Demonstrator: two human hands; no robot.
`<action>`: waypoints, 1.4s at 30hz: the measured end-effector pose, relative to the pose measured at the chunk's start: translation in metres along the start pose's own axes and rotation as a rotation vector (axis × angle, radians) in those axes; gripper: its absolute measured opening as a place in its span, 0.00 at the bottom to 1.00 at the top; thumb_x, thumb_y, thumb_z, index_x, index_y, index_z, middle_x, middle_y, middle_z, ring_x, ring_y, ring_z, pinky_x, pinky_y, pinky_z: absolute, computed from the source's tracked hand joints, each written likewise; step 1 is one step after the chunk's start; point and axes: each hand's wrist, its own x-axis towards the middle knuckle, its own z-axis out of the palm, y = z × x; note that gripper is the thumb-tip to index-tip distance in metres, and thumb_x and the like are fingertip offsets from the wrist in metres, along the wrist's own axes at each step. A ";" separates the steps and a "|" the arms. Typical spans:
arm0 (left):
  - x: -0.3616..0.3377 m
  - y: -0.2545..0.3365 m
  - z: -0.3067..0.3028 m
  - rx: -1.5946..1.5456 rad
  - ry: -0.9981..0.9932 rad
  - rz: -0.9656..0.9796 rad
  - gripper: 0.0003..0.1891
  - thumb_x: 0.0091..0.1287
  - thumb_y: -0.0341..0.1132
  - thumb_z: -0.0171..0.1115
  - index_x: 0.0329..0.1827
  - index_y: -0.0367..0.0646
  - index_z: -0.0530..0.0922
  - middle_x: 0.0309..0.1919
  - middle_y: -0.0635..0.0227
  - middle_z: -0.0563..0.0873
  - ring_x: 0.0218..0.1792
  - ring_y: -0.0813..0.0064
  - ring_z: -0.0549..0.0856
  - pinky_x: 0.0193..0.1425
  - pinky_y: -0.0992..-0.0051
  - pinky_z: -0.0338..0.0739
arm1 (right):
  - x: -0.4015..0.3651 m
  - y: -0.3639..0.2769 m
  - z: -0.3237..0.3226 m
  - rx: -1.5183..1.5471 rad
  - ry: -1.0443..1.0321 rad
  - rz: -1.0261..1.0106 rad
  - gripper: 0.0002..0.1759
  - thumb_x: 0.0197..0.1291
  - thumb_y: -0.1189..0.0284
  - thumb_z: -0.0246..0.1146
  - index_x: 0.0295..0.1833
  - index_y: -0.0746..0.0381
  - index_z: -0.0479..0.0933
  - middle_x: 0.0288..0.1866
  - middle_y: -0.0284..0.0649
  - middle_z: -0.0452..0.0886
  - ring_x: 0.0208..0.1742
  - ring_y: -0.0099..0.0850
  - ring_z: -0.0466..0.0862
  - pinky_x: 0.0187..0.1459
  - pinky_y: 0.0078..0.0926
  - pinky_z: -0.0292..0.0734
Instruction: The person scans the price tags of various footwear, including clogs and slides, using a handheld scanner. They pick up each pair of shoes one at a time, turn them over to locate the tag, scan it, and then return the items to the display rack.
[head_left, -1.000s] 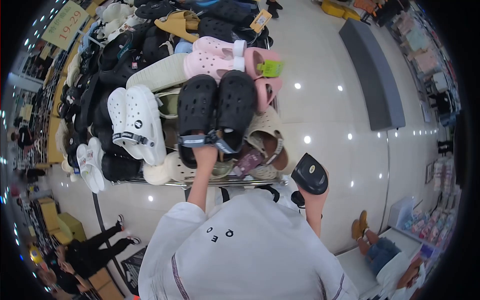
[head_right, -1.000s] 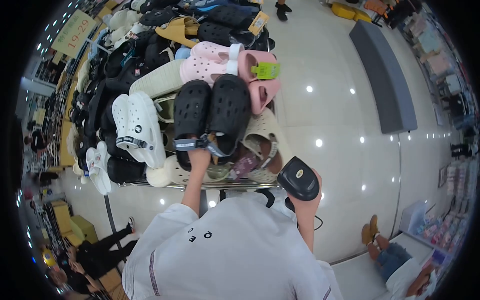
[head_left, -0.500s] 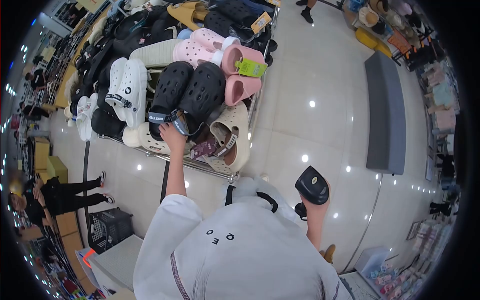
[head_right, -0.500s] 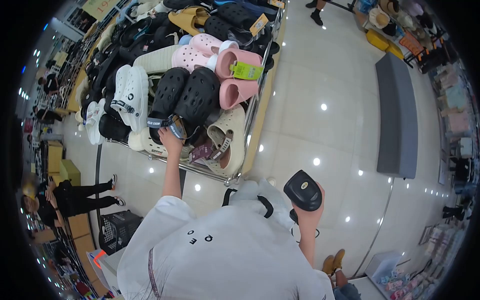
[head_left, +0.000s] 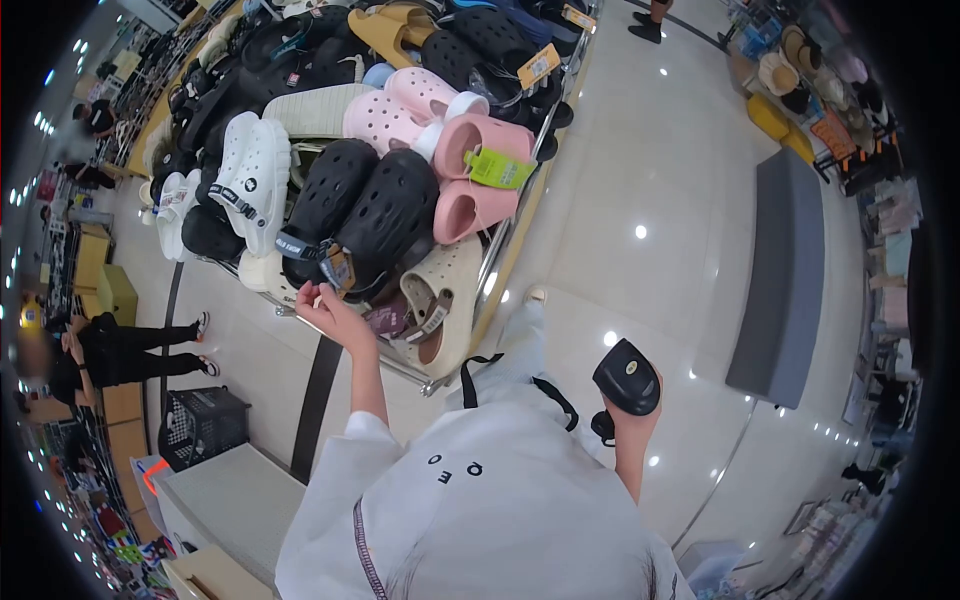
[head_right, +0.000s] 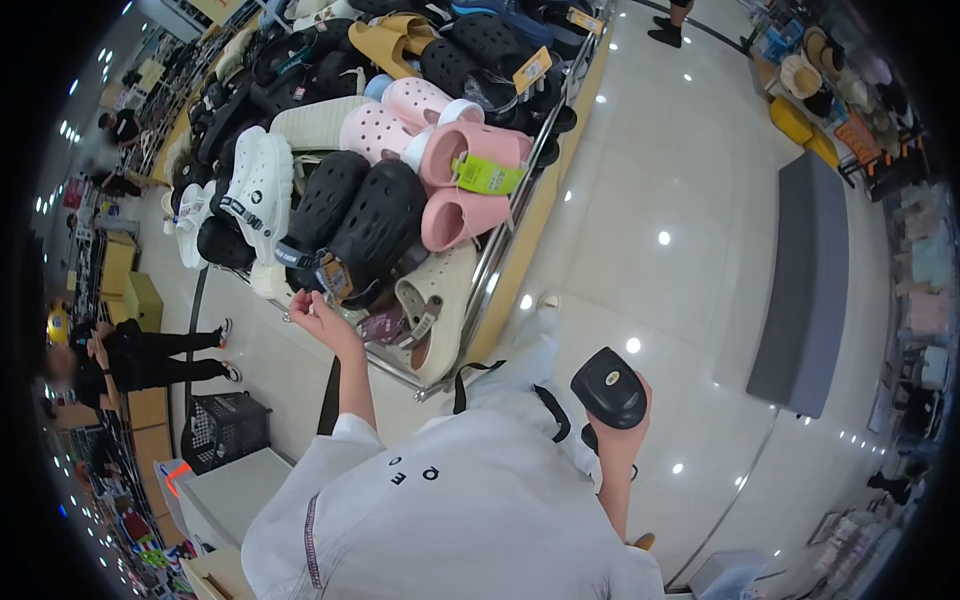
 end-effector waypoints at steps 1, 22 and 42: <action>-0.009 0.019 0.009 -0.116 -0.065 0.016 0.11 0.64 0.28 0.49 0.48 0.36 0.65 0.42 0.62 0.69 0.43 0.74 0.70 0.50 0.76 0.65 | 0.015 0.003 0.000 0.021 -0.003 0.011 0.36 0.33 0.81 0.70 0.54 0.64 0.66 0.47 0.39 0.73 0.49 0.30 0.75 0.52 0.24 0.68; -0.141 0.052 0.164 0.323 -0.907 -0.169 0.15 0.62 0.38 0.54 0.44 0.37 0.68 0.39 0.62 0.76 0.40 0.70 0.77 0.42 0.75 0.70 | 0.288 -0.059 0.049 0.048 -0.508 -0.189 0.37 0.32 0.82 0.69 0.54 0.63 0.66 0.47 0.39 0.74 0.49 0.29 0.75 0.53 0.23 0.67; -0.182 0.012 0.337 -0.763 0.521 -0.817 0.15 0.61 0.37 0.57 0.45 0.50 0.61 0.30 0.75 0.71 0.26 0.84 0.71 0.25 0.79 0.68 | 0.463 -0.072 0.042 0.007 -0.890 -0.454 0.38 0.30 0.83 0.69 0.54 0.64 0.65 0.48 0.39 0.73 0.50 0.30 0.74 0.54 0.24 0.66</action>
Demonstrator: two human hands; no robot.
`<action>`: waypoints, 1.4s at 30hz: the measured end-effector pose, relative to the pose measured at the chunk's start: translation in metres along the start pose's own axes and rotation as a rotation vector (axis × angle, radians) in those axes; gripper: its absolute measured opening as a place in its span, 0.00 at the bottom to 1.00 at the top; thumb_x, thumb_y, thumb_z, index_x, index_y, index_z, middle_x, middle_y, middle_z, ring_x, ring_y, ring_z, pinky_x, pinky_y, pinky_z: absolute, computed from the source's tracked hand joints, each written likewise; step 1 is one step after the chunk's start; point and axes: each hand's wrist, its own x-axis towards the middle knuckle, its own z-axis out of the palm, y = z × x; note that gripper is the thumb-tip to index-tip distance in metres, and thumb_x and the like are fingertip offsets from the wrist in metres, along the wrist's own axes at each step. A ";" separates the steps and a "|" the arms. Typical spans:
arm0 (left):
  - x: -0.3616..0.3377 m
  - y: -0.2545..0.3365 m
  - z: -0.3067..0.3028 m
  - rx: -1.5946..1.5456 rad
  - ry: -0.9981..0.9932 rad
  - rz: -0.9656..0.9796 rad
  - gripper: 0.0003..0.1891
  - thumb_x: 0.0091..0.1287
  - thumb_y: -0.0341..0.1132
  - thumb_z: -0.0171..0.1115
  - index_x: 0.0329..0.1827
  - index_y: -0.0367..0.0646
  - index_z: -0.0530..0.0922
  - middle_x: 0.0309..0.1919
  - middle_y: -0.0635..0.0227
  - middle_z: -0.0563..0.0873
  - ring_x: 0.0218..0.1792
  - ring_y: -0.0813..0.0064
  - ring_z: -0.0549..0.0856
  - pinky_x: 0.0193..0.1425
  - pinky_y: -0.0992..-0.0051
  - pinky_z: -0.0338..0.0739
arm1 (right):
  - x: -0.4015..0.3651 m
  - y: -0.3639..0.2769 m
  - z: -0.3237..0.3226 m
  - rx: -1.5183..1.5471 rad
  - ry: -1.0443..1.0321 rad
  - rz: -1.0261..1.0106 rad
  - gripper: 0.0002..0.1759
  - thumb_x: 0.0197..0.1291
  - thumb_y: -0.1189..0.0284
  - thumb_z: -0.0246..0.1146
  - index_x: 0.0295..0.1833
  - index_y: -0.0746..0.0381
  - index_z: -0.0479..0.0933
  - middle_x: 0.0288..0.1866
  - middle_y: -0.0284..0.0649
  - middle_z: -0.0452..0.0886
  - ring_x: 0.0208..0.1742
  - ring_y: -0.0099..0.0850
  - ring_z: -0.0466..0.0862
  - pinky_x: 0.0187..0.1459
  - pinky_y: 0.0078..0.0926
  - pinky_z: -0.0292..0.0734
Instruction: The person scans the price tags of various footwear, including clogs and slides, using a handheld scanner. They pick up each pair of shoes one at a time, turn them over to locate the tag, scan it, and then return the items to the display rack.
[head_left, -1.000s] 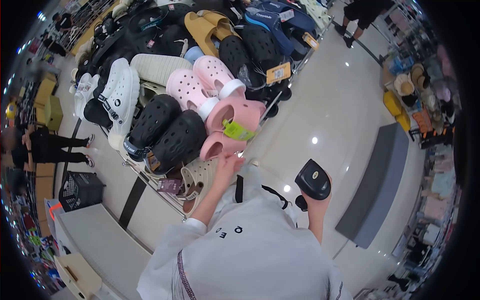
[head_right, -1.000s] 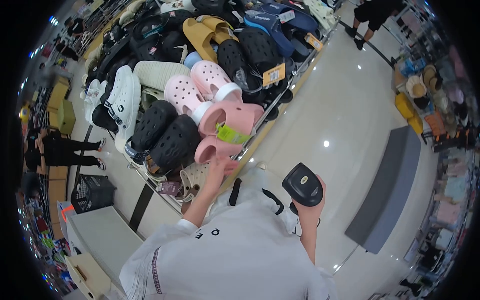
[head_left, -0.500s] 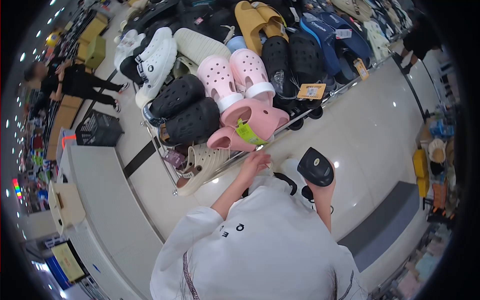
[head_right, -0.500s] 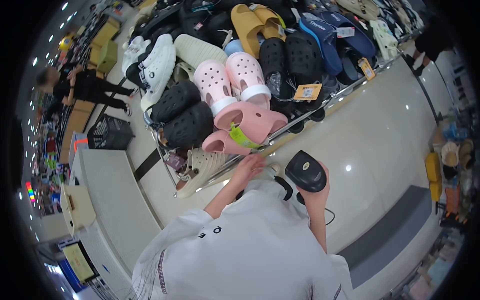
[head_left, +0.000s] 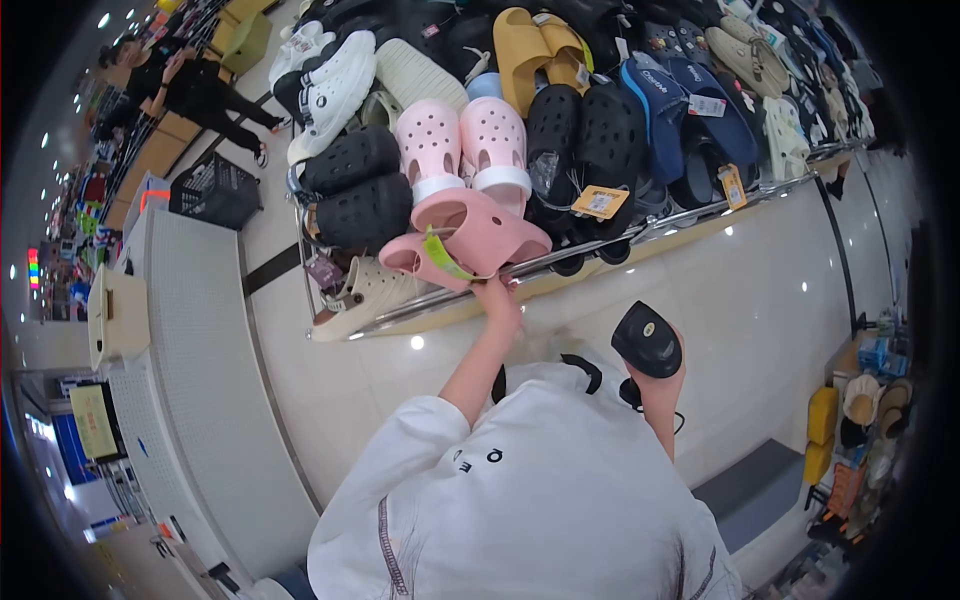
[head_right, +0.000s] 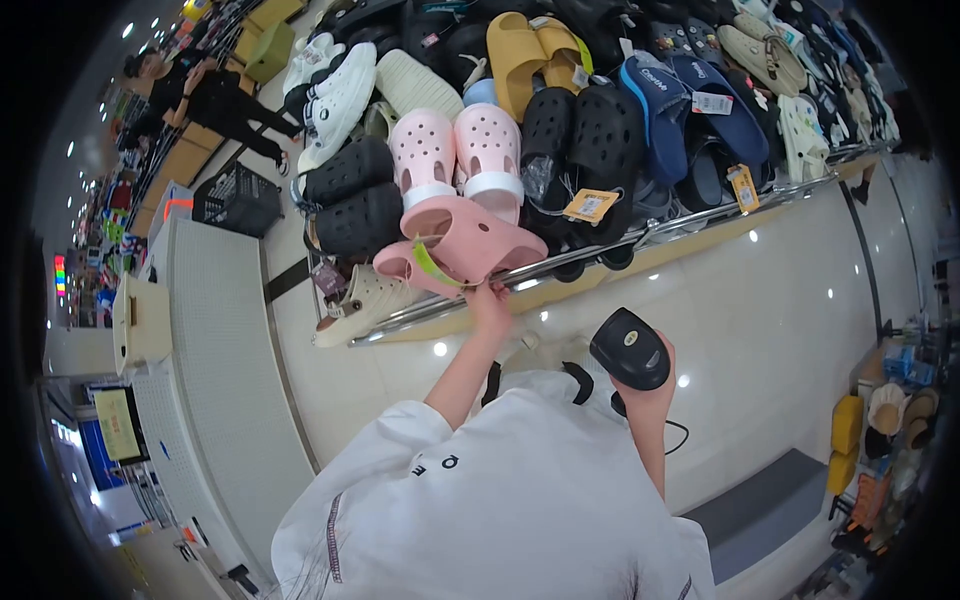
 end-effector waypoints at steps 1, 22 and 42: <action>0.003 0.000 -0.005 0.071 0.031 0.007 0.14 0.61 0.37 0.57 0.44 0.50 0.62 0.28 0.76 0.71 0.26 0.84 0.71 0.25 0.81 0.68 | 0.002 0.002 -0.005 -0.021 -0.017 0.002 0.38 0.30 0.83 0.69 0.54 0.64 0.65 0.48 0.39 0.73 0.50 0.30 0.74 0.54 0.24 0.66; -0.003 -0.009 0.045 -0.194 0.643 0.400 0.17 0.55 0.22 0.58 0.45 0.35 0.64 0.35 0.66 0.74 0.37 0.75 0.76 0.40 0.75 0.74 | 0.030 0.010 -0.051 0.025 -0.205 0.025 0.37 0.33 0.86 0.66 0.55 0.63 0.64 0.50 0.39 0.72 0.51 0.29 0.73 0.55 0.24 0.65; -0.017 0.020 0.050 -0.264 0.364 0.403 0.09 0.62 0.31 0.54 0.44 0.48 0.67 0.33 0.77 0.73 0.27 0.86 0.69 0.28 0.85 0.63 | 0.053 0.025 -0.062 0.035 -0.204 -0.021 0.36 0.34 0.85 0.67 0.55 0.64 0.65 0.50 0.39 0.72 0.51 0.29 0.73 0.55 0.24 0.65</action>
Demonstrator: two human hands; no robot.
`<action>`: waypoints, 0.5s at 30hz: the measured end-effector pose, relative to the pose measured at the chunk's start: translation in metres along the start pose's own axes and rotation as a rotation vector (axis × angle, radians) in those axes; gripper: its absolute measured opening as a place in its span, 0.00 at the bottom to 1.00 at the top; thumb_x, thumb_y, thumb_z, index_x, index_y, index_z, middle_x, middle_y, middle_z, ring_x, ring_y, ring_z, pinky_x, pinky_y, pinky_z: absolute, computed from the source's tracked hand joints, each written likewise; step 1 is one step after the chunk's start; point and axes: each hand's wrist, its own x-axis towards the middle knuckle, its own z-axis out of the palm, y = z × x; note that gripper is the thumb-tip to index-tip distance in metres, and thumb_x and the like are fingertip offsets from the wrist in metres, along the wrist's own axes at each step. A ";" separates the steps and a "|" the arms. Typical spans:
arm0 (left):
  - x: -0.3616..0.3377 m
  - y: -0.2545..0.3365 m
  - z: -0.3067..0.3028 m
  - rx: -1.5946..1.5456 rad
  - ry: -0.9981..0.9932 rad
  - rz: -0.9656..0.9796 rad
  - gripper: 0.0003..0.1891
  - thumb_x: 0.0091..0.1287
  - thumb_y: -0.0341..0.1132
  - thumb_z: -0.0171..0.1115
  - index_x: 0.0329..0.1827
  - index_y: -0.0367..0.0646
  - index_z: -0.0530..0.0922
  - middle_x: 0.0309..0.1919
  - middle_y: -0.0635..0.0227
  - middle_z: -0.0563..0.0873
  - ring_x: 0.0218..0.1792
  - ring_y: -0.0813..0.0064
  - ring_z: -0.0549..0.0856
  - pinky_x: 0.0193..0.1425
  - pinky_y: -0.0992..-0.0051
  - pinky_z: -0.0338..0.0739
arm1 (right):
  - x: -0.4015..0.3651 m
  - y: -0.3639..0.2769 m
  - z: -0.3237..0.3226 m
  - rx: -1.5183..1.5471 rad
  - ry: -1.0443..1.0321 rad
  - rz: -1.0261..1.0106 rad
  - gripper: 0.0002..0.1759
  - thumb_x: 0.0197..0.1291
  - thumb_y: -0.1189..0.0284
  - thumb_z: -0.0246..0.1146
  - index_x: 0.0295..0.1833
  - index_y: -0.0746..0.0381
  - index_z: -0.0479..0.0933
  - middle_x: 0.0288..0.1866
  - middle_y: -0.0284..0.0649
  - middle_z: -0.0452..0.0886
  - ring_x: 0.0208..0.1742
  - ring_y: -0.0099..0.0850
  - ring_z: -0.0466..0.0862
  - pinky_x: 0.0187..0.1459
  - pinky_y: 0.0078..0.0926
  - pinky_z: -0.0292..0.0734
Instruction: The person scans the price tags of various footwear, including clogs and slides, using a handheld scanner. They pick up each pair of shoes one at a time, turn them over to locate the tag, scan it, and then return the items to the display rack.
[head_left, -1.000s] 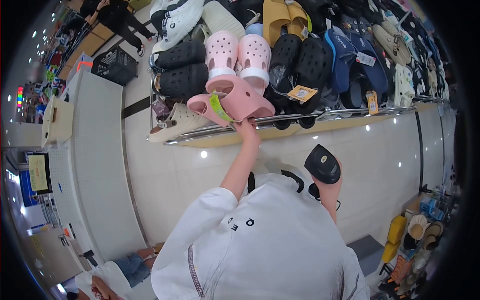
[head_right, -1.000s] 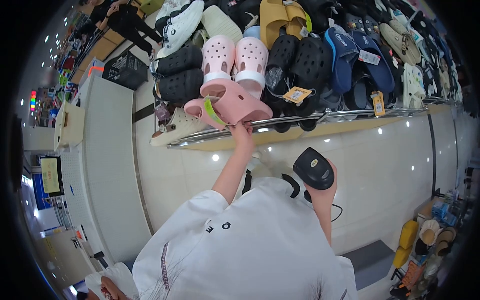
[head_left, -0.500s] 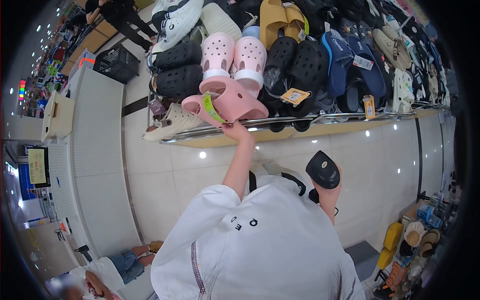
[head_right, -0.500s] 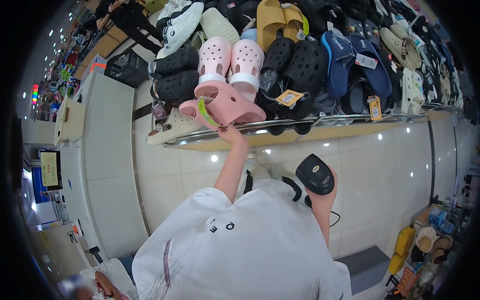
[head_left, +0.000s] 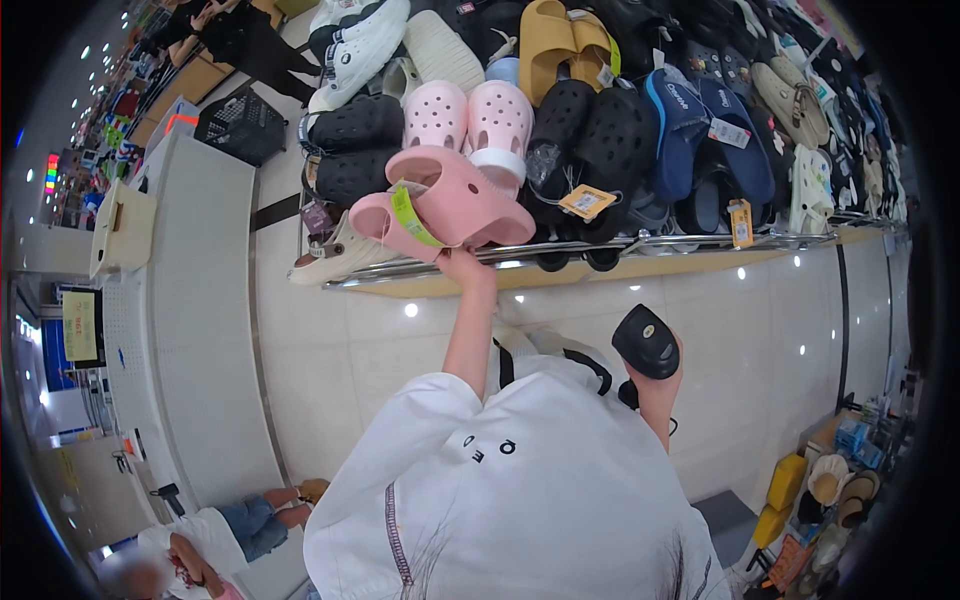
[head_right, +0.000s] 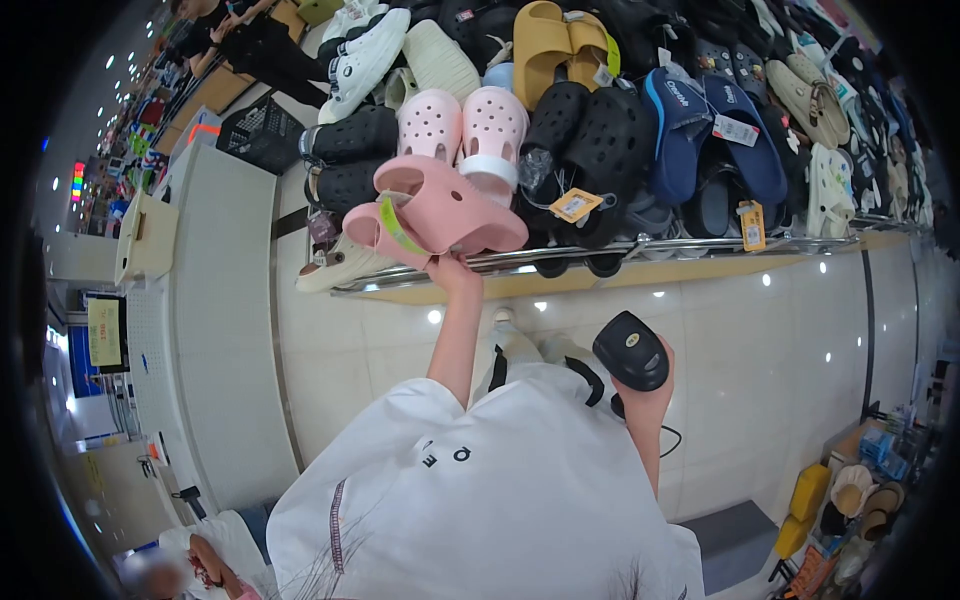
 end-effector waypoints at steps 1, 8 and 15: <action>-0.007 0.009 0.003 0.071 -0.038 0.066 0.08 0.62 0.32 0.54 0.42 0.50 0.68 0.32 0.79 0.72 0.28 0.86 0.69 0.29 0.85 0.64 | 0.002 0.001 0.000 0.009 -0.005 0.008 0.36 0.34 0.85 0.67 0.55 0.64 0.65 0.50 0.39 0.72 0.51 0.29 0.73 0.55 0.24 0.65; -0.014 0.063 0.020 0.185 -0.144 0.504 0.10 0.62 0.36 0.57 0.36 0.40 0.66 0.29 0.76 0.69 0.29 0.86 0.67 0.33 0.81 0.63 | 0.015 -0.008 0.013 0.049 -0.084 -0.005 0.36 0.34 0.86 0.66 0.55 0.64 0.65 0.50 0.39 0.72 0.51 0.29 0.73 0.55 0.25 0.65; -0.025 0.110 0.058 0.439 -0.403 0.700 0.12 0.59 0.35 0.59 0.33 0.33 0.71 0.24 0.72 0.72 0.24 0.80 0.67 0.28 0.77 0.63 | 0.030 -0.011 0.029 0.097 -0.161 0.004 0.36 0.33 0.86 0.66 0.54 0.64 0.65 0.49 0.39 0.72 0.51 0.29 0.74 0.54 0.24 0.66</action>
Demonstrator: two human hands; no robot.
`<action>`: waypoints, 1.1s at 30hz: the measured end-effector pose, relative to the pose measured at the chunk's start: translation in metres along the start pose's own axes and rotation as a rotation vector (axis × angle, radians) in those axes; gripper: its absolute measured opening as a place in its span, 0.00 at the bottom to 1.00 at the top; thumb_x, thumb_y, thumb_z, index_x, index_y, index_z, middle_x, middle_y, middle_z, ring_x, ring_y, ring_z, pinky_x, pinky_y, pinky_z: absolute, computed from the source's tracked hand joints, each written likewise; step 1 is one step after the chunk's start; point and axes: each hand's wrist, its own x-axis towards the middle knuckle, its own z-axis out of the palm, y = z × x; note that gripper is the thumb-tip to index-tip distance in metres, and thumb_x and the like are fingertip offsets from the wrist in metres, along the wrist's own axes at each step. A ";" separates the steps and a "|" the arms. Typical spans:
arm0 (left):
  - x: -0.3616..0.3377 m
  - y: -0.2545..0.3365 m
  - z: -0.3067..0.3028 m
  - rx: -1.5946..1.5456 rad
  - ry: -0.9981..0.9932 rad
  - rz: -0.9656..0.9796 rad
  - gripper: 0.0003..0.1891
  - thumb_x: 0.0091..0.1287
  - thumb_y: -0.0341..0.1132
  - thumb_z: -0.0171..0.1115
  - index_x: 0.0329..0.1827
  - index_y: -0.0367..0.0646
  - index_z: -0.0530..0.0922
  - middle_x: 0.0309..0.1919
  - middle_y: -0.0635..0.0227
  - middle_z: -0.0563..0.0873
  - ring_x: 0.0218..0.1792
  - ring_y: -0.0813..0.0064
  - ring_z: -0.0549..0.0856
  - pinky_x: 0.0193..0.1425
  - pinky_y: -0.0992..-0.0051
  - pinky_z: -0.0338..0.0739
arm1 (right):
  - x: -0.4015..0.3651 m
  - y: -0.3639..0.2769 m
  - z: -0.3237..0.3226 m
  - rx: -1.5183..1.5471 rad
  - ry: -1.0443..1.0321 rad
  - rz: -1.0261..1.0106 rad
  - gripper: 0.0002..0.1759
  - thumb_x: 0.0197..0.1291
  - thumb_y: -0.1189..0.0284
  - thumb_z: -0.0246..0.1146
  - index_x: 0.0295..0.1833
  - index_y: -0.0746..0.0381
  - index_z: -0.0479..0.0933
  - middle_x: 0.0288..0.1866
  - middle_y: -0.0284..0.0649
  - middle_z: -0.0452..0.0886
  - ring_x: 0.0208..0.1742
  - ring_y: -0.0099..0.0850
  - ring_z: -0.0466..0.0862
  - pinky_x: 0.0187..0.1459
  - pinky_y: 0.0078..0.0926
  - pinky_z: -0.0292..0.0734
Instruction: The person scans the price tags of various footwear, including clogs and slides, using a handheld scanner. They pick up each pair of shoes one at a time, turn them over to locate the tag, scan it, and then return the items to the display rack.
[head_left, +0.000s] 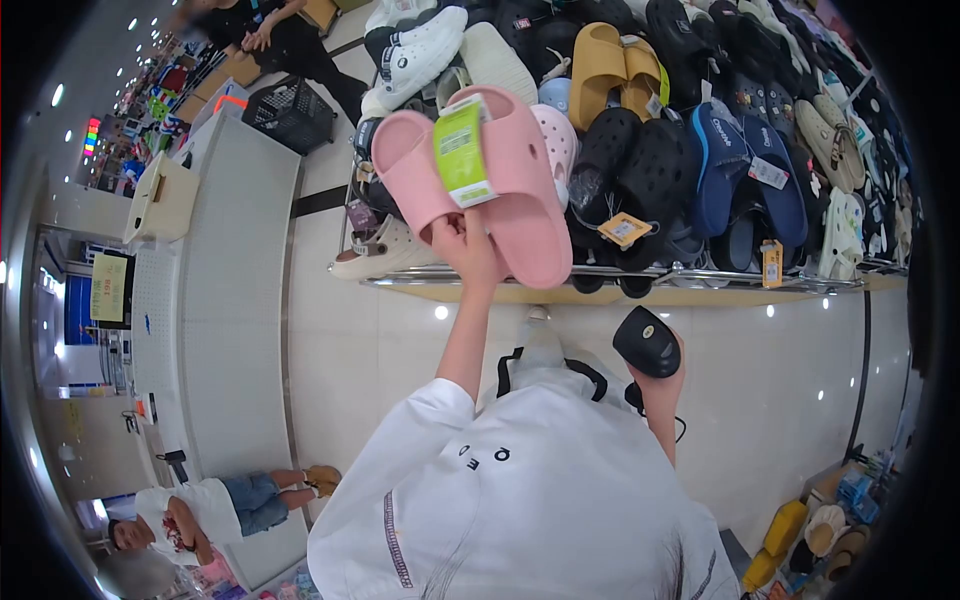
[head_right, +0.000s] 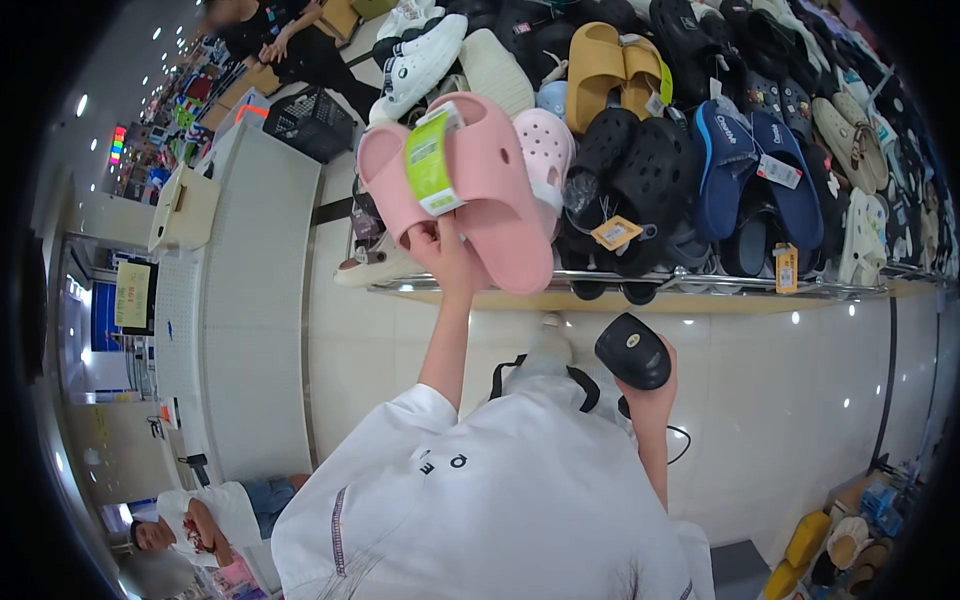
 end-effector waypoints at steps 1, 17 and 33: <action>0.007 0.002 0.005 -0.001 -0.004 0.003 0.12 0.59 0.35 0.59 0.33 0.33 0.71 0.24 0.72 0.72 0.24 0.80 0.67 0.28 0.77 0.63 | 0.004 -0.001 0.001 -0.019 0.005 -0.006 0.36 0.33 0.86 0.67 0.54 0.64 0.65 0.49 0.39 0.72 0.51 0.29 0.74 0.54 0.24 0.66; 0.089 -0.074 0.111 0.489 -0.700 0.216 0.17 0.54 0.42 0.63 0.36 0.35 0.72 0.28 0.56 0.77 0.32 0.59 0.76 0.37 0.66 0.68 | 0.048 -0.008 0.042 -0.095 0.247 -0.069 0.36 0.32 0.84 0.69 0.54 0.64 0.65 0.49 0.40 0.72 0.52 0.30 0.73 0.55 0.25 0.64; 0.101 -0.061 0.067 0.289 -0.911 -0.080 0.11 0.52 0.33 0.64 0.34 0.36 0.75 0.28 0.62 0.77 0.31 0.71 0.77 0.35 0.76 0.71 | 0.085 -0.025 0.098 0.090 0.178 -0.079 0.39 0.30 0.86 0.68 0.55 0.63 0.64 0.48 0.39 0.73 0.50 0.29 0.74 0.54 0.24 0.67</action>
